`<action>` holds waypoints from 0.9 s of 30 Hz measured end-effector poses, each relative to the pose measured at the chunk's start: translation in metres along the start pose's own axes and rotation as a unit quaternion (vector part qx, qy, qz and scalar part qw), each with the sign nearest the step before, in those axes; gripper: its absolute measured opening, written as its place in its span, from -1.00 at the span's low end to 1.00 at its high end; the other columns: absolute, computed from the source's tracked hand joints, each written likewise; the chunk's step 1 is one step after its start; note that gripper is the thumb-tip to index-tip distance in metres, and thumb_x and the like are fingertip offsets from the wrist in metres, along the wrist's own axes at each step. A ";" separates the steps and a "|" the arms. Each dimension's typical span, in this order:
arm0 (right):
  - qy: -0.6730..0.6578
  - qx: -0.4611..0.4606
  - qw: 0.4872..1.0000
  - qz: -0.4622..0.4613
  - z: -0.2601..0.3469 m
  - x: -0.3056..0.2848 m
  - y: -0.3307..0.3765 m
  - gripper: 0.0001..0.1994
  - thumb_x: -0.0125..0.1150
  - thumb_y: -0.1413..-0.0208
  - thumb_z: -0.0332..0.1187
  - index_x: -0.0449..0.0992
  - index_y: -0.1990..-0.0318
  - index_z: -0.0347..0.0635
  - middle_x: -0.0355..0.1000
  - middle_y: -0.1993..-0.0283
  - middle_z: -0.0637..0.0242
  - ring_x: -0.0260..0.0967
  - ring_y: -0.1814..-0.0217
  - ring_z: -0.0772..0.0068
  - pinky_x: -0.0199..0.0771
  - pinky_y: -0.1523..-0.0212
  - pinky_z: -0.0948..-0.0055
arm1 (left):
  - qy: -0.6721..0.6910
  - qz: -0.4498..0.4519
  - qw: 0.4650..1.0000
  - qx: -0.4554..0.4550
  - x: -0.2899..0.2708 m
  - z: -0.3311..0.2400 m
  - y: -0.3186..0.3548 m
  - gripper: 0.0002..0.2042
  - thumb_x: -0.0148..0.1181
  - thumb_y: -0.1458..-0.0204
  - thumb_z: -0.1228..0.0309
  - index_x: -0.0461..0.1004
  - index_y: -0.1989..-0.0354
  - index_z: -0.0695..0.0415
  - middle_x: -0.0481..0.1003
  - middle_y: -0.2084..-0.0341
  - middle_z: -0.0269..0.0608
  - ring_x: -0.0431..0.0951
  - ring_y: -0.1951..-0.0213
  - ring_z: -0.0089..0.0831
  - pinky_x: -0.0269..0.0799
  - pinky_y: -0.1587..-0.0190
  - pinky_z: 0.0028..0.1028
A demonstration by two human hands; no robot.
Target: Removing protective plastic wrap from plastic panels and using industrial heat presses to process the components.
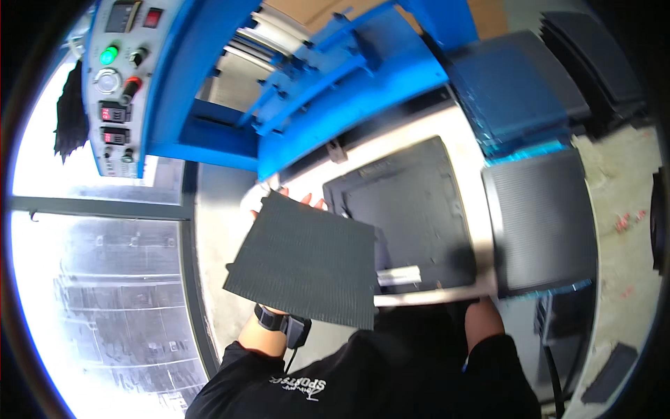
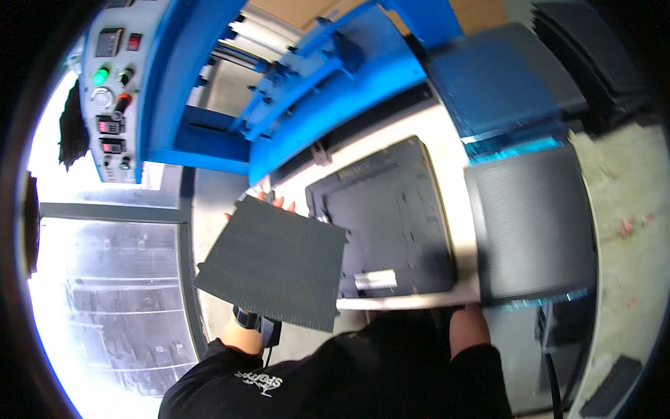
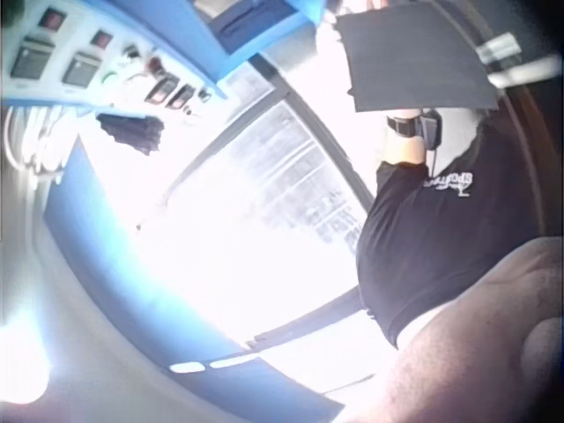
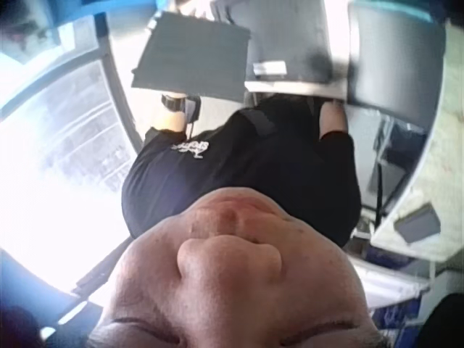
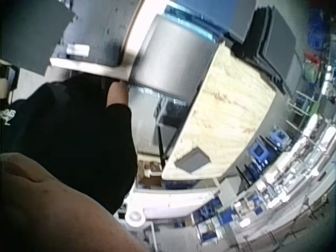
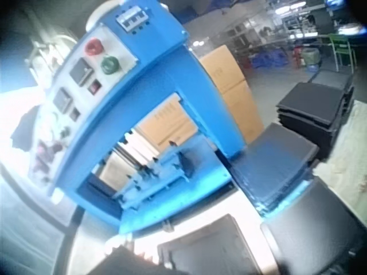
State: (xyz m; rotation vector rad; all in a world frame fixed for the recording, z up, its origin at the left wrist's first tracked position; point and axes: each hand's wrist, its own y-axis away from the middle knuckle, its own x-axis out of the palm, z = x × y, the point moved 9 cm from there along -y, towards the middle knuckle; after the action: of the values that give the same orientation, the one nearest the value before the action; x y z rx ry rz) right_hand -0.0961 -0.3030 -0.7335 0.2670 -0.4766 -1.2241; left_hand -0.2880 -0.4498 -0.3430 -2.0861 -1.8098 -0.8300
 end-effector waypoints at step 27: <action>0.391 -0.133 0.911 0.009 0.070 -0.106 0.077 -0.71 0.02 -0.23 -0.25 0.46 0.11 -0.32 0.49 0.25 0.26 0.45 0.25 0.35 0.45 0.14 0.40 | 0.165 -0.059 0.981 0.082 -0.005 -0.078 0.018 -0.43 -0.16 -0.16 -0.14 0.22 -0.17 0.04 0.40 0.01 -0.04 0.36 -0.10 -0.18 0.32 -0.12 -0.17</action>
State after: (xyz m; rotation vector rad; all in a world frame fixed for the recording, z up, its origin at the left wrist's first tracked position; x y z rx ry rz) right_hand -0.0936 -0.1738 -0.6603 0.4851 0.3828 -1.0442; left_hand -0.2906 -0.4996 -0.2798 -1.6410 -1.7650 -0.9554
